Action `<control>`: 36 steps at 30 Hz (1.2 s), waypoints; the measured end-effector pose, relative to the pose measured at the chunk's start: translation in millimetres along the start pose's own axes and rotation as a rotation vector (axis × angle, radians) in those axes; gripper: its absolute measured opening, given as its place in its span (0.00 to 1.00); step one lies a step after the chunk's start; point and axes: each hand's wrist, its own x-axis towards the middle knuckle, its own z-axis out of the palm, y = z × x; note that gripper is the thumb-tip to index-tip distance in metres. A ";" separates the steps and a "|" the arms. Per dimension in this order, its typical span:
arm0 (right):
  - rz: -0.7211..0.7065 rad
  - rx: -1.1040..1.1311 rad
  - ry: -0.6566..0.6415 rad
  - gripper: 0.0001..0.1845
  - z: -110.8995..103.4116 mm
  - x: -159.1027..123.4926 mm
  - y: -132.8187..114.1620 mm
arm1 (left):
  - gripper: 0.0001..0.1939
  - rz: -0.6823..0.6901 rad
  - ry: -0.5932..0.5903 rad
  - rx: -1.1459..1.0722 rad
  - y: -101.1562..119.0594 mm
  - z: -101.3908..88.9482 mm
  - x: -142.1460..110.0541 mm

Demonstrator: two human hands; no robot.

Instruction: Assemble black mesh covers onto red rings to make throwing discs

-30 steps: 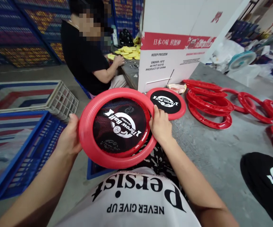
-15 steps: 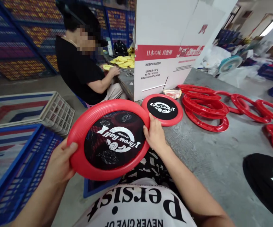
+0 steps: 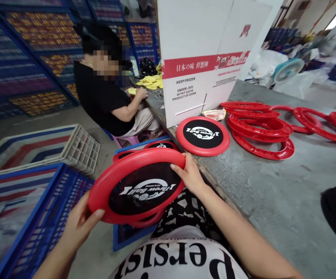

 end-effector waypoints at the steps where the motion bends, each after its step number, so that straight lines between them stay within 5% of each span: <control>1: -0.004 -0.036 -0.017 0.22 1.0 -2.2 -3.3 | 0.30 0.025 -0.014 0.099 7.9 -2.7 3.8; 6: -0.173 -0.164 -0.104 0.18 10.9 -13.6 -19.2 | 0.37 0.137 -0.093 0.556 62.6 -0.5 26.0; 10: -0.265 -0.222 -0.117 0.17 17.7 -19.4 -20.3 | 0.27 0.288 -0.210 0.679 85.6 8.1 34.1; 17: -0.309 -0.200 -0.111 0.19 17.0 -17.8 -13.0 | 0.26 0.450 -0.193 0.777 88.1 10.4 32.0; 27: -0.337 -0.184 -0.129 0.19 11.2 -13.4 -13.8 | 0.24 0.419 -0.305 0.771 96.7 12.9 37.7; 31: -0.316 -0.160 -0.210 0.20 4.9 -10.7 -14.3 | 0.22 0.420 -0.313 0.705 94.4 12.5 41.2; 36: -0.463 -0.079 -0.369 0.27 -17.1 3.3 -43.0 | 0.22 0.419 -0.329 0.675 102.8 7.1 47.3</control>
